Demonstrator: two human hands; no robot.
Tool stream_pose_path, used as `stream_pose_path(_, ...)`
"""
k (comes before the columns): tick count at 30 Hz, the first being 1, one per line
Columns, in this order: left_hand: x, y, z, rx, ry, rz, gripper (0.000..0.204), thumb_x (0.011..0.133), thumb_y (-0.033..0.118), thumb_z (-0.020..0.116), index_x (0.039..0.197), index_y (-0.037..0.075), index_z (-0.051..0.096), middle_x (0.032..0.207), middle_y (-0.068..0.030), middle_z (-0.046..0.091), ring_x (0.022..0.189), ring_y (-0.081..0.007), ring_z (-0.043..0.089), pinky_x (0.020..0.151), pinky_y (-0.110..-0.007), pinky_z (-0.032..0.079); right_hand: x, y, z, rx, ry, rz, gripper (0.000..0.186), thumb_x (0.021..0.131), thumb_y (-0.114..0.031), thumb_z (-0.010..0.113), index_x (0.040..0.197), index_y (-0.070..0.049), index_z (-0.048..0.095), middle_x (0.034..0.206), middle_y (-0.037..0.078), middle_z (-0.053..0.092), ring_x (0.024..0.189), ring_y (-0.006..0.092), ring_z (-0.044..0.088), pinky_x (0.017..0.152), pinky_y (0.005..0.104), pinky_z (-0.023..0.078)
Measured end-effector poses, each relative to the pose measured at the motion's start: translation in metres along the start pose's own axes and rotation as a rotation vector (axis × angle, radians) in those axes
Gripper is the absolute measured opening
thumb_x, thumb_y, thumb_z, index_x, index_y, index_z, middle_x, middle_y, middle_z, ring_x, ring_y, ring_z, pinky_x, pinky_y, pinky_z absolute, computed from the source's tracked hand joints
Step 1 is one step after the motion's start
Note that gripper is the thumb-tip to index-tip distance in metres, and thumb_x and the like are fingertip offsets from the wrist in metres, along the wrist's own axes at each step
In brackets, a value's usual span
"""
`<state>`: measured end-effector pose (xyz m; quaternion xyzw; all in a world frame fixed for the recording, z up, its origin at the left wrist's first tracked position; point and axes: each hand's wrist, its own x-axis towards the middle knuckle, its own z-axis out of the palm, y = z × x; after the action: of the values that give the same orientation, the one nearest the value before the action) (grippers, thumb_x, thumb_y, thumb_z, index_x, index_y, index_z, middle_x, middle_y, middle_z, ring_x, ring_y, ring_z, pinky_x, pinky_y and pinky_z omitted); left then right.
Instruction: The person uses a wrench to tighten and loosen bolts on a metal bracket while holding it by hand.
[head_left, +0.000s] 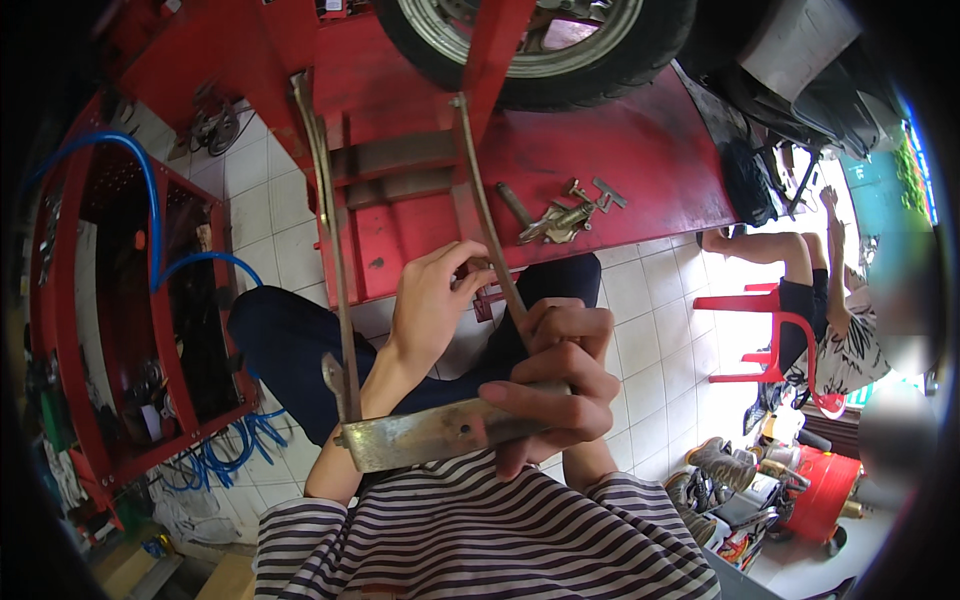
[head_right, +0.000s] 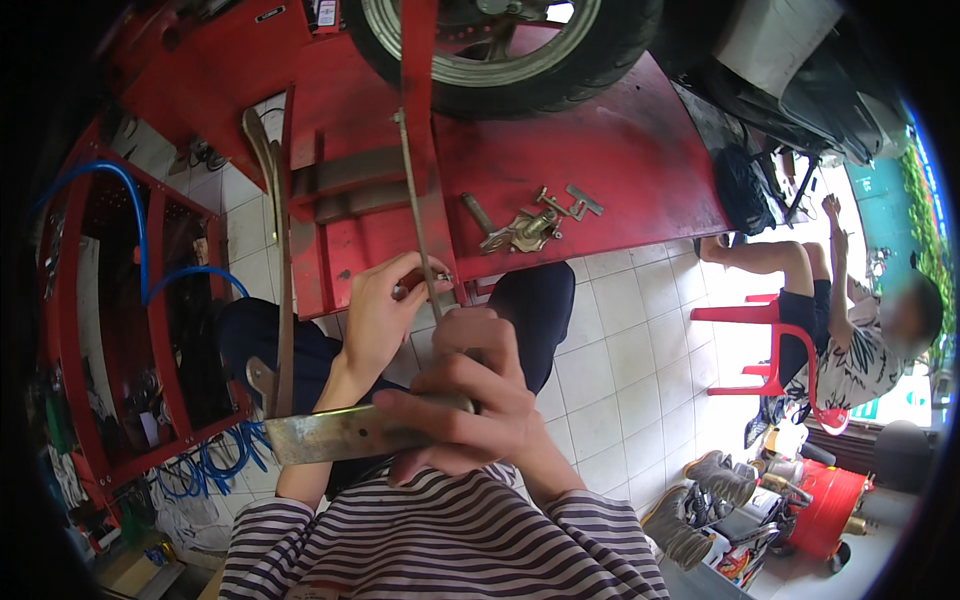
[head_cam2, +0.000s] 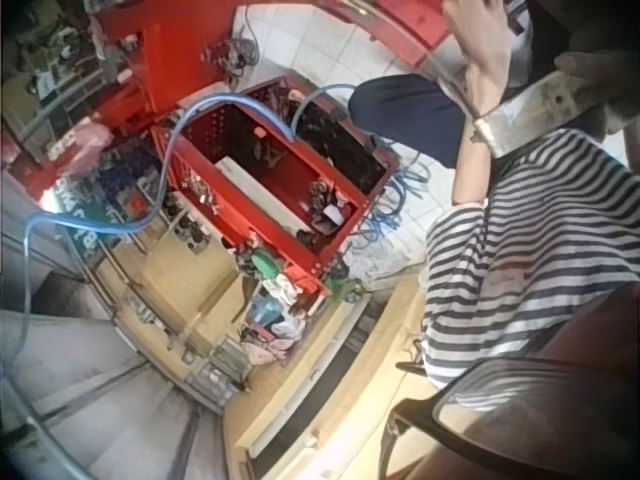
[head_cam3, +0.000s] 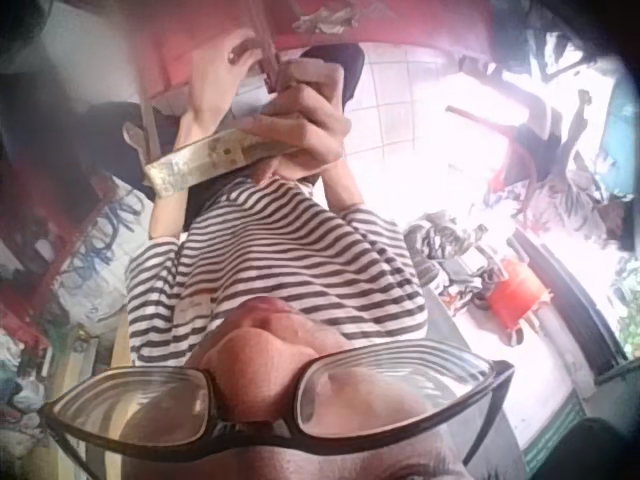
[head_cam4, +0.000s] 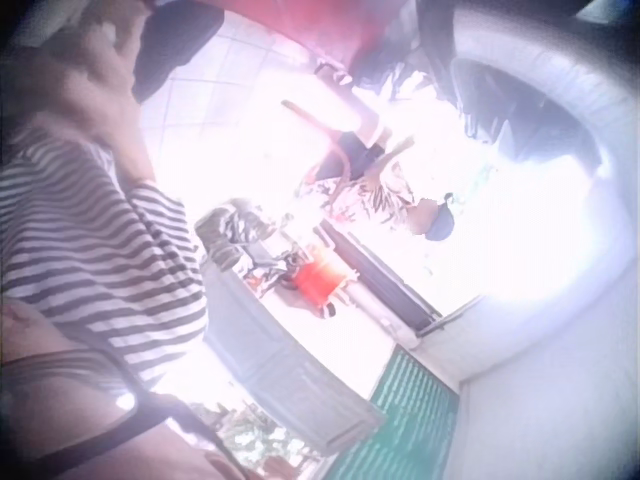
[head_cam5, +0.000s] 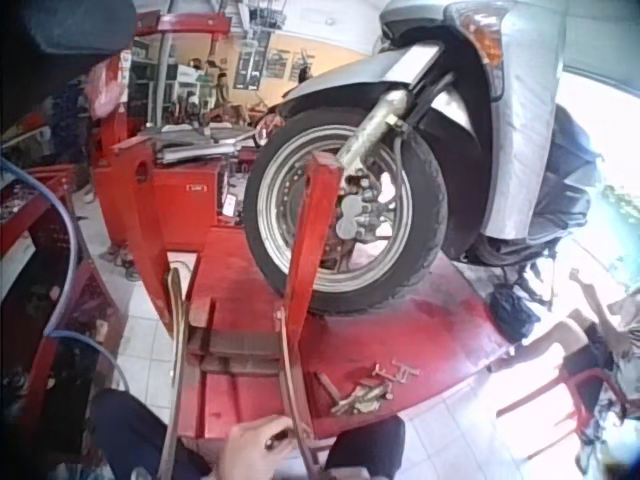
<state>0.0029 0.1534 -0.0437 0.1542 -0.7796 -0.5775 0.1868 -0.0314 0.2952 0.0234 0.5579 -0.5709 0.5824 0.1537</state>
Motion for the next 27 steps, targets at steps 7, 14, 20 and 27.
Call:
stream_pose_path(7,0.042,-0.006,0.042,0.719,0.038,0.101,0.015,0.087,0.021,0.069,0.097,0.012,0.062,0.107,-0.0076,0.06,0.073,-0.0328,0.069,0.056,-0.046,0.051,0.004,0.005,0.0,-0.003,-0.019,-0.06,0.062,0.075,-0.067,0.068,0.095,-0.009,0.075,0.071,0.001,0.053,0.082,0.0258,0.046,0.064,0.0402,0.042)
stream_pose_path(14,0.052,-0.027,0.049,0.798,0.128,0.208,0.024,0.09,0.025,0.065,0.103,0.005,0.059,0.114,-0.0199,0.057,0.069,-0.0361,0.068,0.053,-0.049,0.052,0.007,0.004,0.0,0.006,-0.042,-0.063,0.061,0.073,-0.066,0.07,0.095,-0.01,0.075,0.072,0.001,0.054,0.081,0.0262,0.046,0.066,0.0405,0.042)
stream_pose_path(20,0.006,0.015,0.024,0.578,0.022,0.102,0.03,0.09,0.023,0.067,0.112,0.007,0.054,0.111,-0.0153,0.056,0.067,-0.0386,0.065,0.053,-0.046,0.052,-0.002,0.006,-0.005,-0.016,-0.071,-0.056,0.06,0.071,-0.065,0.072,0.093,-0.009,0.074,0.071,0.001,0.054,0.081,0.0251,0.047,0.068,0.0411,0.046)
stream_pose_path(27,-0.058,0.02,-0.018,0.259,0.123,0.077,0.022,0.083,0.012,0.075,0.096,0.004,0.058,0.079,-0.0088,0.054,0.057,-0.0245,0.056,0.051,-0.037,0.043,-0.016,0.009,-0.003,-0.059,-0.123,-0.044,0.062,0.068,-0.063,0.073,0.093,-0.007,0.072,0.072,0.004,0.059,0.087,0.0261,0.052,0.076,0.0442,0.053)
